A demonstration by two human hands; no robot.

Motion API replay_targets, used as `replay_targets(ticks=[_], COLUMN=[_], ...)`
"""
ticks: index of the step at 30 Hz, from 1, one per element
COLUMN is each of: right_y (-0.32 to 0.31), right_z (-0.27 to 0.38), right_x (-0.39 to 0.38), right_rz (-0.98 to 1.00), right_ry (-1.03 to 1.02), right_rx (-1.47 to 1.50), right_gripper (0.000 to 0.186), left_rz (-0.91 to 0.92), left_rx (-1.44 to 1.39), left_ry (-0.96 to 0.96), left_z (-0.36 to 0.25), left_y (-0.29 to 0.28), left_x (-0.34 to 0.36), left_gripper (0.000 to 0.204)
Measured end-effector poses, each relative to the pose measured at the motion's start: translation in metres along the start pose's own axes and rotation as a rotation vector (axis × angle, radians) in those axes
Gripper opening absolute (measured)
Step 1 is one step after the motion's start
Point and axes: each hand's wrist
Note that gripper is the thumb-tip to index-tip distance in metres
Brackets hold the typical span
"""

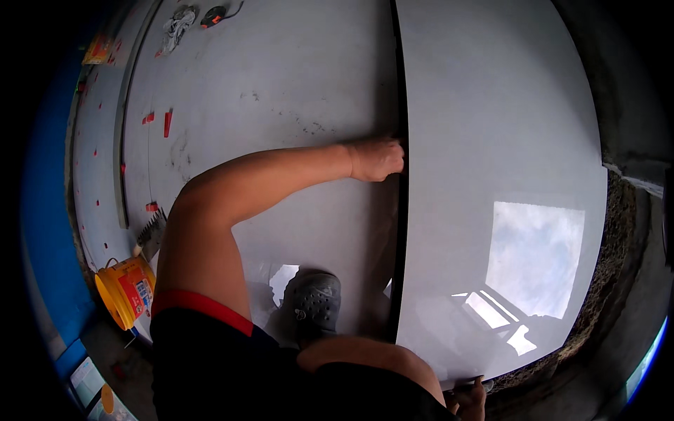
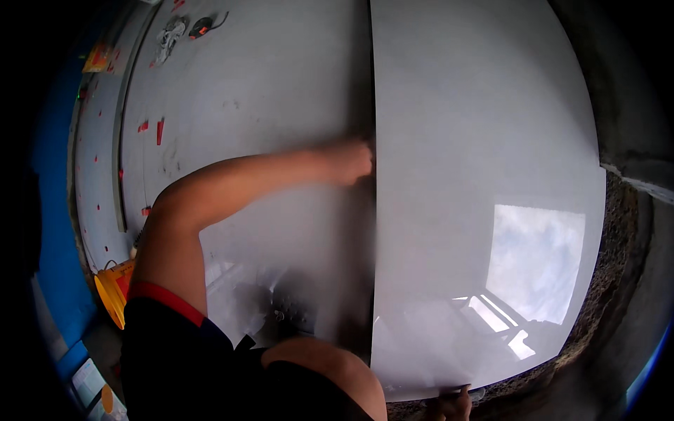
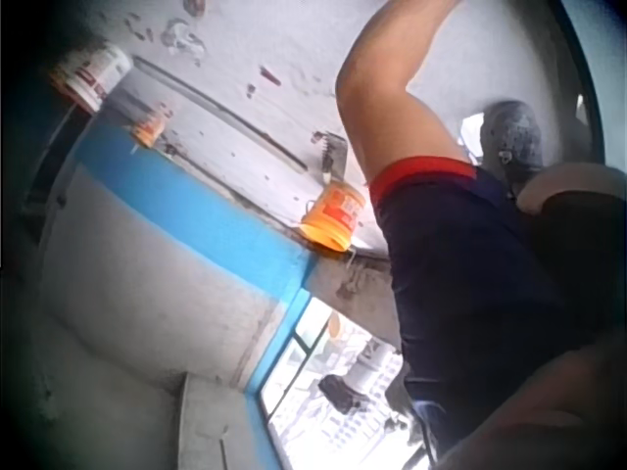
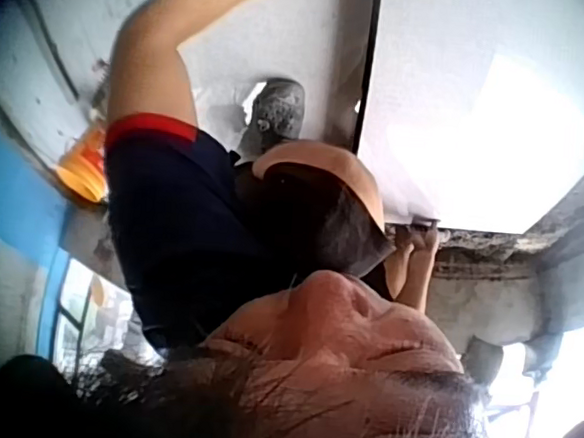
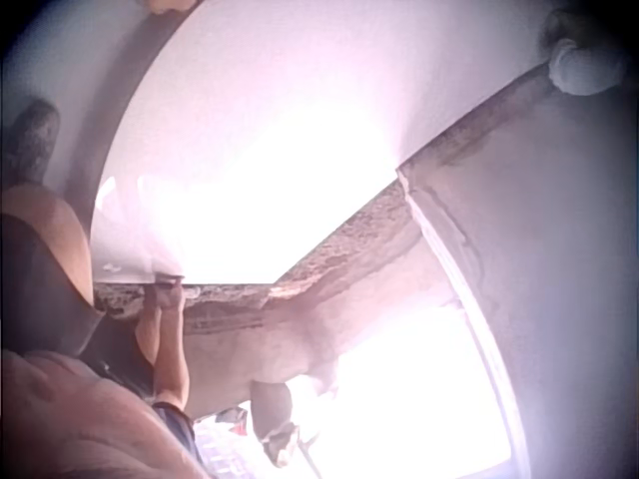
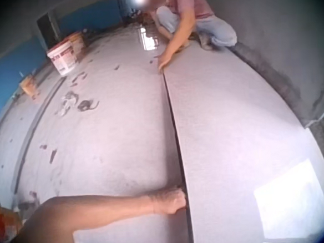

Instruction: The person applies mortar to a large floor tile using a trowel, positions the tile on the floor, and uses a float to press it down.

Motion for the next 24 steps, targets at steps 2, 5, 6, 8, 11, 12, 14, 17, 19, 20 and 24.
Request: replay_targets(ticks=[2,5,6,8,11,12,14,17,19,20,24], right_y=[-0.014,-0.014,-0.012,-0.005,0.038,0.047,0.023,0.033,0.04,0.028,-0.005], right_z=[0.003,-0.001,-0.004,-0.001,-0.004,-0.005,-0.004,-0.008,-0.009,-0.004,0.006], right_x=[0.006,0.012,0.013,0.006,-0.005,-0.008,-0.025,-0.026,-0.019,-0.004,0.02], right_rz=[-0.052,-0.01,0.025,0.021,-0.206,-0.318,0.046,0.021,-0.108,-0.129,-0.096], right_ry=[-0.008,-0.047,-0.073,-0.047,-0.03,-0.031,-0.013,-0.034,-0.024,0.0,-0.003], right_rx=[-0.007,-0.074,-0.099,-0.108,-0.172,-0.202,-0.147,-0.179,-0.142,-0.074,-0.052], right_gripper=[0.072,0.072,0.071,0.069,0.066,0.065,0.065,0.064,0.064,0.064,0.064], left_rz=[-0.031,0.146,0.052,-0.135,0.081,0.119,0.188,0.144,0.09,0.075,-0.149], left_rx=[0.027,0.031,0.01,-0.036,-0.037,-0.023,-0.007,-0.024,-0.05,-0.06,-0.039], left_ry=[0.055,-0.025,-0.008,0.024,-0.064,-0.078,-0.11,-0.118,-0.1,-0.085,-0.038], left_z=[0.007,0.023,0.023,0.022,0.013,0.005,-0.01,-0.009,-0.009,-0.013,-0.005], left_y=[0.004,0.026,0.029,0.036,0.025,0.015,-0.006,-0.006,-0.006,-0.012,0.004], left_x=[-0.001,0.001,0.002,-0.005,-0.005,-0.004,-0.001,-0.015,-0.022,-0.021,-0.042], left_gripper=[0.011,0.021,0.026,0.038,0.05,0.052,0.053,0.056,0.055,0.053,0.046])
Point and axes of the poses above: each hand's wrist, its own x-axis towards the middle knuckle, its own y-axis out of the palm, z = x × y, and after that the axes turned 3 degrees about y, right-handed
